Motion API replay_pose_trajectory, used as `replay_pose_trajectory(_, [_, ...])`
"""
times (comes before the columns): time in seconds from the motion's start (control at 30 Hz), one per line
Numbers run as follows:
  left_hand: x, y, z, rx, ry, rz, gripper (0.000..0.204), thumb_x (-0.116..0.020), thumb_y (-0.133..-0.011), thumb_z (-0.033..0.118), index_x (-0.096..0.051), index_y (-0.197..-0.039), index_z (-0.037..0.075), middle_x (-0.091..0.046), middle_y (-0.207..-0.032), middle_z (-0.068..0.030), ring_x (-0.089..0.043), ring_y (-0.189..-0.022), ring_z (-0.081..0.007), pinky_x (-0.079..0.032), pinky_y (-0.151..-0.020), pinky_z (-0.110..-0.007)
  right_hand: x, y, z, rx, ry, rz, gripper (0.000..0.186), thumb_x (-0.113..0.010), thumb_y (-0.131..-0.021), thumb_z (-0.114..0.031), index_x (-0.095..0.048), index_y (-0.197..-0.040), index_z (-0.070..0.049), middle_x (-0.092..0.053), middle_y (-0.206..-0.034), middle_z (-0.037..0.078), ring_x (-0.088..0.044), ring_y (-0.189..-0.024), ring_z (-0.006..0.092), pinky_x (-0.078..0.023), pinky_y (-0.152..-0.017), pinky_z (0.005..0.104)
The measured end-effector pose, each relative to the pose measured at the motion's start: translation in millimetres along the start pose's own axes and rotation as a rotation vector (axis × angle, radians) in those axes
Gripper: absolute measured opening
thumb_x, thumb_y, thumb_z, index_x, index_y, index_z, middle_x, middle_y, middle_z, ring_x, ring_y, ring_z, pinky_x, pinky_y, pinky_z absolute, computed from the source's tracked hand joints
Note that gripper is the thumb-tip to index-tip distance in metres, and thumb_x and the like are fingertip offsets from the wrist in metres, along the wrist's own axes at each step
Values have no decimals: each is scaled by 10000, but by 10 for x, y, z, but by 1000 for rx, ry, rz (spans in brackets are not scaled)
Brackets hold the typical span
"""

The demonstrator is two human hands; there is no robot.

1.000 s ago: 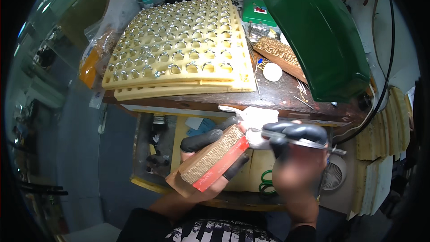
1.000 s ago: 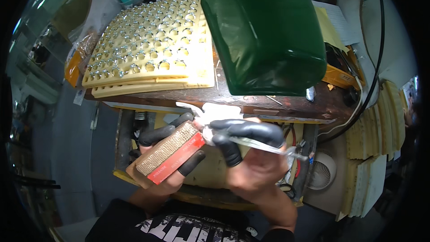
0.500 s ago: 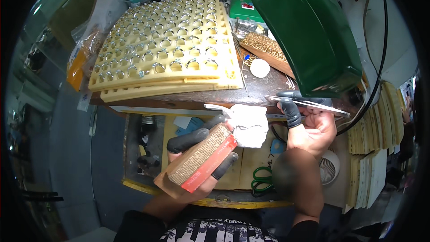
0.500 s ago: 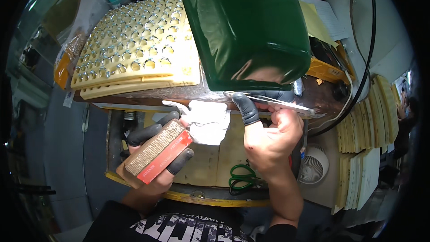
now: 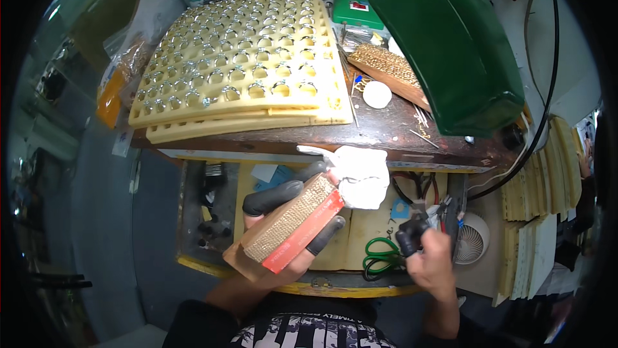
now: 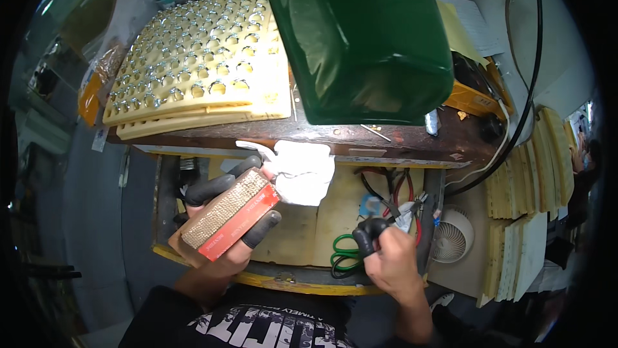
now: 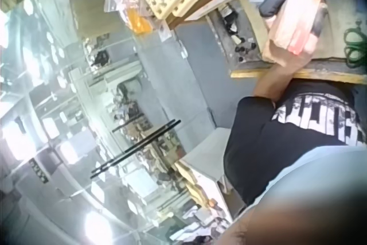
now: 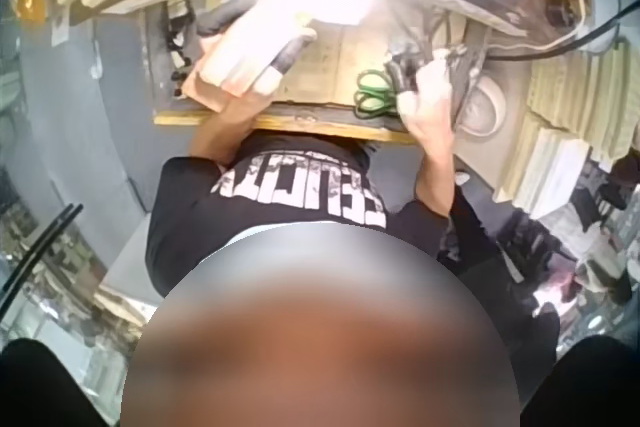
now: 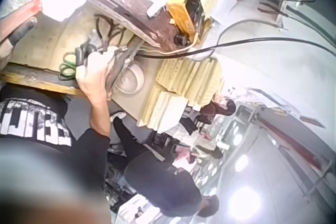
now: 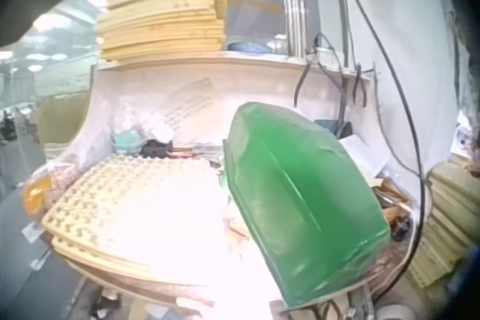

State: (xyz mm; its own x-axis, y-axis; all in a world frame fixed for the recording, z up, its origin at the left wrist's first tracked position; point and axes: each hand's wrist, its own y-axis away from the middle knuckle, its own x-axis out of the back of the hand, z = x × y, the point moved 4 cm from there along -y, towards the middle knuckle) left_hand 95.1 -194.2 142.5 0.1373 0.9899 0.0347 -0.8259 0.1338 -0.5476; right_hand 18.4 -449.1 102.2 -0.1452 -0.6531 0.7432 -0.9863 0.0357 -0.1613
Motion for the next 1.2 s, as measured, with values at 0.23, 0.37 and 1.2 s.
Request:
replay_pose_trajectory(0.23, [30, -2, 18, -36, -299, -176, 639, -763, -732, -125, -444, -1281, -53, -595, -1288, -262, -631, -1156, -332, -515, -996, -438, 114, 439, 677, -269, 348, 316, 96, -542, -678, 13, -463, -727, -10, -486, -671, 181, -516, -602, 369, -396, -566, 453])
replay_pose_trajectory(0.37, [4, 58, -59, -38, -111, -46, 576, -739, -814, -85, -470, -1322, -45, -591, -1346, -161, -575, -1243, -206, -428, -1059, -302, 682, 399, 1315, -536, 363, 624, 177, -562, -770, -13, -495, -916, 63, -568, -754, 184, -582, -689, 379, -443, -658, 484])
replay_pose_trajectory(1.2, [-21, 74, -183, 76, 302, 70, 658, -673, -786, -189, -390, -1333, 43, -533, -1364, -230, -576, -1254, -324, -485, -1051, -435, 1126, 2252, 1608, -1030, 12, -110, 152, -618, -871, -111, -574, -856, 34, -618, -611, 115, -620, -496, 226, -527, -495, 341])
